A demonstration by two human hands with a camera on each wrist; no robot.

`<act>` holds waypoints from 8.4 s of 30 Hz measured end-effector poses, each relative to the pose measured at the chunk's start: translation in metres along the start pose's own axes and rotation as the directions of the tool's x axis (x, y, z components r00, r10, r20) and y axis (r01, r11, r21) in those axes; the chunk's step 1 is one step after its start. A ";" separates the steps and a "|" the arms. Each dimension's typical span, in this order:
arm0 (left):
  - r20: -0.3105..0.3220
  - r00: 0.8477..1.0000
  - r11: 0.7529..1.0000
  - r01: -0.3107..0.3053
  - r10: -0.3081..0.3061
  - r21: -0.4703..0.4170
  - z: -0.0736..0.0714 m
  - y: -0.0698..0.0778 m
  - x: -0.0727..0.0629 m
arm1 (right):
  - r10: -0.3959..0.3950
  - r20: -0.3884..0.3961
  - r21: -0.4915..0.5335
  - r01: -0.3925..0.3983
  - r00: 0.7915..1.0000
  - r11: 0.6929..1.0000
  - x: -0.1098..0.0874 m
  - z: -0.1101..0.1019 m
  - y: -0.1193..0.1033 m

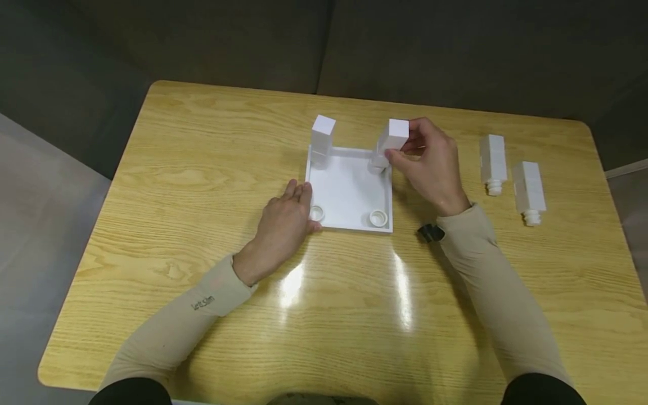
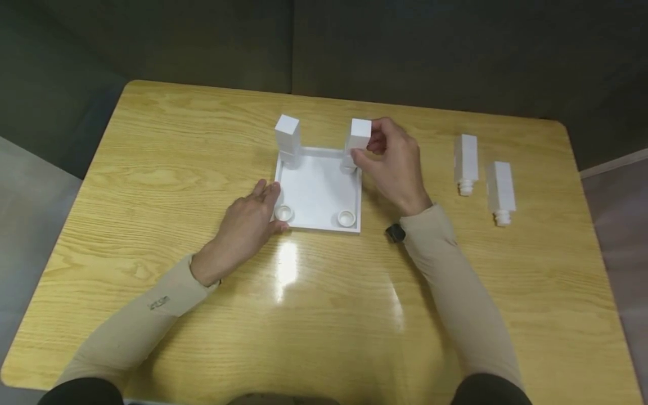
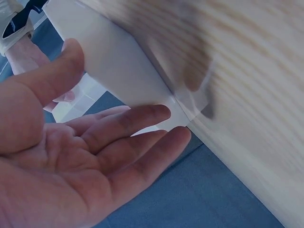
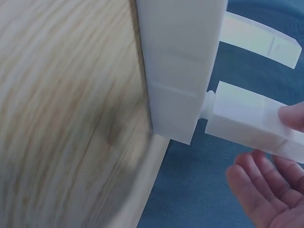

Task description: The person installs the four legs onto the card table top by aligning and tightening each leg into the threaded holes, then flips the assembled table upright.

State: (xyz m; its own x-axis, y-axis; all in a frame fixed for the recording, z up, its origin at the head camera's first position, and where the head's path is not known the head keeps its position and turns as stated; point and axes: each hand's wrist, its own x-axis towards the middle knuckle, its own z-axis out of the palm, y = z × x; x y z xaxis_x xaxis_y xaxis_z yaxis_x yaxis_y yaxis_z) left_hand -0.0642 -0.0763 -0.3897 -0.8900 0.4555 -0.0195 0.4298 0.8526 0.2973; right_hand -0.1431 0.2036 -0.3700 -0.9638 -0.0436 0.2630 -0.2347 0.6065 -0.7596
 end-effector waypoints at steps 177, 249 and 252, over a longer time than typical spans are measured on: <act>-0.036 0.999 0.999 -0.037 0.037 -0.004 -0.001 0.003 0.001 | 0.011 0.022 0.006 -0.011 1.000 1.000 -0.002 0.004 0.017; -0.030 0.999 1.000 -0.025 0.025 -0.008 0.001 0.003 0.000 | 0.072 0.034 0.077 -0.075 0.997 0.994 -0.006 0.006 0.021; -0.026 0.999 1.000 -0.023 0.023 -0.014 0.001 0.003 0.000 | 0.073 0.036 0.079 -0.076 0.997 0.994 -0.006 0.006 0.021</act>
State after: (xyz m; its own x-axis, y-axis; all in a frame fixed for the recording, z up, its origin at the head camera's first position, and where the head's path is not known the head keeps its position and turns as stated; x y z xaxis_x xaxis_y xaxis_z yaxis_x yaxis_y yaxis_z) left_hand -0.0629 -0.0730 -0.3895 -0.8837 0.4678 0.0122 0.4480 0.8382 0.3109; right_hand -0.1426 0.2112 -0.3913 -0.9823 -0.0272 0.1853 -0.1700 0.5438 -0.8218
